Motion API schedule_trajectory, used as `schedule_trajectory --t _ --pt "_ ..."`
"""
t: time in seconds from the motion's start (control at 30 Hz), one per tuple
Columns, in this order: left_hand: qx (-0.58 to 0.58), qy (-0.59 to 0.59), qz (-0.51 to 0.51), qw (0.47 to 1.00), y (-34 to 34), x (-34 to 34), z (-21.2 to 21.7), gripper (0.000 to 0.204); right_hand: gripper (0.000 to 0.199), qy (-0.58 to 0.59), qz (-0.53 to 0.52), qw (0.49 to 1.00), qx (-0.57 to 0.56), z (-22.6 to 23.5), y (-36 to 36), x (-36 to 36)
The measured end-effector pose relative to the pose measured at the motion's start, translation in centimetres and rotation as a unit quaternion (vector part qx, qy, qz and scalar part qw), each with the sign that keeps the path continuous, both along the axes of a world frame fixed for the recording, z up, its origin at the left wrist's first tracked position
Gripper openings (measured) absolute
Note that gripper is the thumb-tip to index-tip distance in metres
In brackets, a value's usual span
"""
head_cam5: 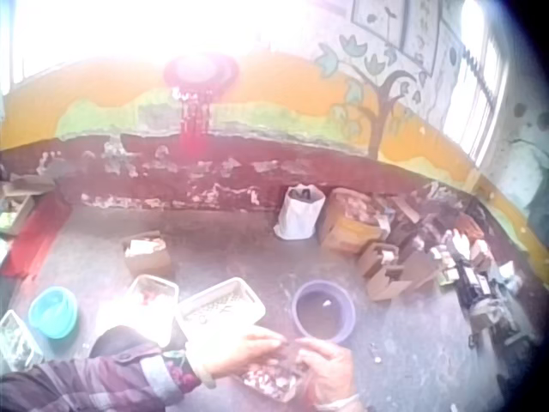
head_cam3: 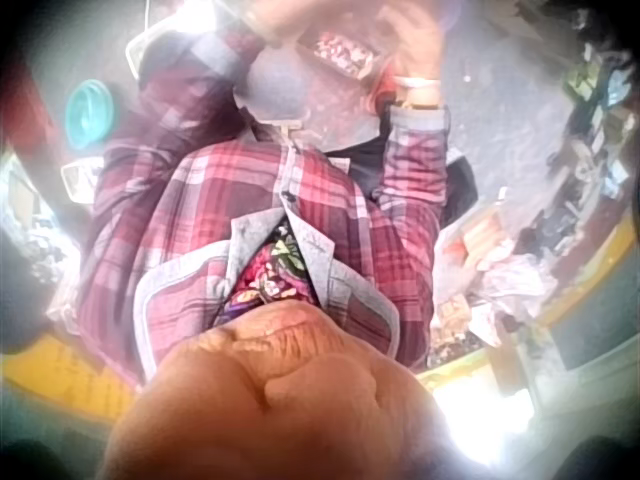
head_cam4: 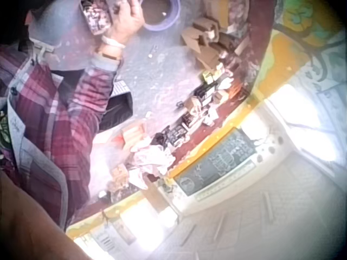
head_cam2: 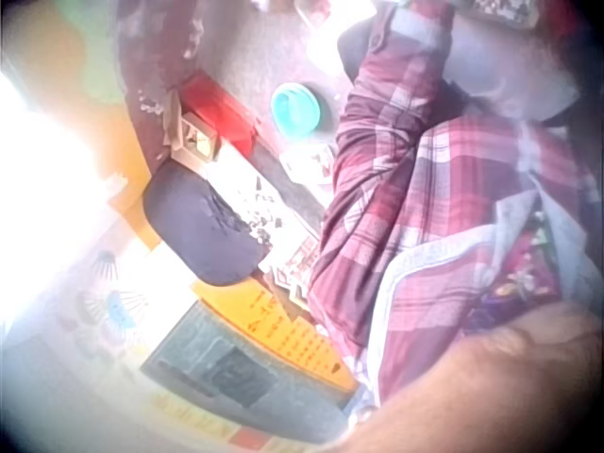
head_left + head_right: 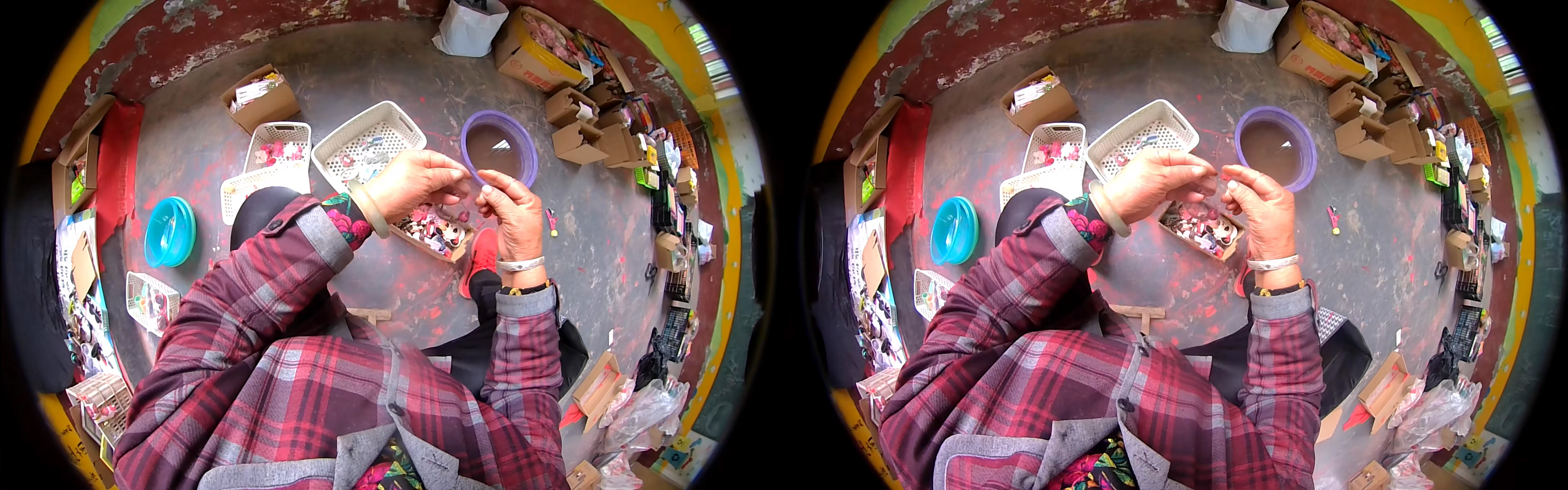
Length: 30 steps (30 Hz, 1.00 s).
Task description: The person sits on the floor and sorts small colorful decorations from a cardboard box into white plastic baskets. They pick up items one by one, inspect them, and place them into different baskets based on type or color.
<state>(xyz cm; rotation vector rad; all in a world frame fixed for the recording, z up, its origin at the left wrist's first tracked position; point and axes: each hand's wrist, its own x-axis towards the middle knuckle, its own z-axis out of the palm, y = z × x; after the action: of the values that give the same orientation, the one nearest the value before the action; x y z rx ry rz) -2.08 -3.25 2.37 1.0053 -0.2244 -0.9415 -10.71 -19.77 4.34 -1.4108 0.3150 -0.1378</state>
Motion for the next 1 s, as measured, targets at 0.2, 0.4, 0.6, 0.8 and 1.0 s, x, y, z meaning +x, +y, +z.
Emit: schedule_trajectory --t 0.2,0.4,0.6,0.8,1.0 --pt "-0.051 0.026 -0.031 0.998 0.3 0.3 0.5 0.023 0.016 -0.024 0.008 1.000 0.006 -0.3 -0.7 -0.3" --pt "-0.076 0.082 -0.050 0.992 0.7 0.6 0.5 0.026 0.015 -0.060 0.020 0.997 -0.031 -0.2 -0.6 -0.4" --pt "-0.128 0.120 -0.019 0.984 0.8 0.6 0.9 0.025 0.018 -0.077 0.026 0.984 -0.158 0.4 -0.3 -0.4" --pt "-0.054 0.039 -0.014 0.998 0.1 0.2 0.6 0.024 0.020 -0.131 0.029 0.949 -0.284 0.8 0.0 -0.4" --pt "-0.028 0.007 0.030 0.999 0.2 0.3 0.1 0.020 0.027 -0.104 0.011 0.983 -0.151 1.0 -0.9 -0.1"
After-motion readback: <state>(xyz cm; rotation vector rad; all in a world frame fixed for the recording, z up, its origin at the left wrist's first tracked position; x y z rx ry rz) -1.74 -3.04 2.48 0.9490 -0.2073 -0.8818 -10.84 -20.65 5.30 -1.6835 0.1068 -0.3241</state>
